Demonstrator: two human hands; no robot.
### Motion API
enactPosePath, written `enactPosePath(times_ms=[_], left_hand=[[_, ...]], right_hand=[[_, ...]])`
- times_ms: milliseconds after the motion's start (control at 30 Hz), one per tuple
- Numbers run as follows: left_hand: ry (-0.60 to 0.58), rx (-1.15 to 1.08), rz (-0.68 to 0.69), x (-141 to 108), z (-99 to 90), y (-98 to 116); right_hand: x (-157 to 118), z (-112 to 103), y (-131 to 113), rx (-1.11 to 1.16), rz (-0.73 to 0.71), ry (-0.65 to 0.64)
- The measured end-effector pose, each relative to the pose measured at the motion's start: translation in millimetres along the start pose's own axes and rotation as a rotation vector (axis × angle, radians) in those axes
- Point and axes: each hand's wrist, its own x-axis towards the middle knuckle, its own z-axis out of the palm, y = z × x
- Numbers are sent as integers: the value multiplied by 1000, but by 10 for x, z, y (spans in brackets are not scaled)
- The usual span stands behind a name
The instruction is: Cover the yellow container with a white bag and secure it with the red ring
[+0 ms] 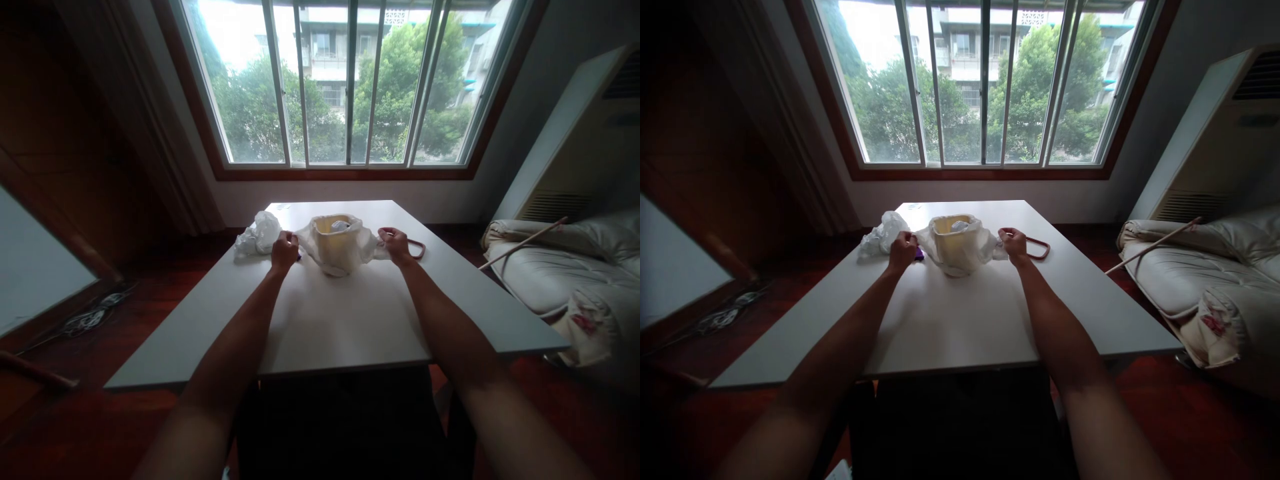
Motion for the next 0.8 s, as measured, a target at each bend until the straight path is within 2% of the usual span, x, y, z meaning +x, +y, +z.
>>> enactPosePath(times_ms=[100,233,367,467,567,667,800], left_hand=[[69,-358,-67,31,-10,51],[134,-801,-140,86,-71,141],[135,-1079,-122,116,-178,228],[131,-1119,-69,98,-227,257],[123,-1043,-17,65,-211,233],[86,-993,-43,33,-141,177],[85,-984,-175,6,-38,106]], right_hand=[[11,-35,-123,243,25,48],[54,-160,-271,441,-6,191],[125,-313,-338,570,-23,231],[143,-373,-332,586,-15,246],[106,-382,-280,500,2,242],[30,-344,-180,299,45,98],[-84,-207,-53,93,145,-144]])
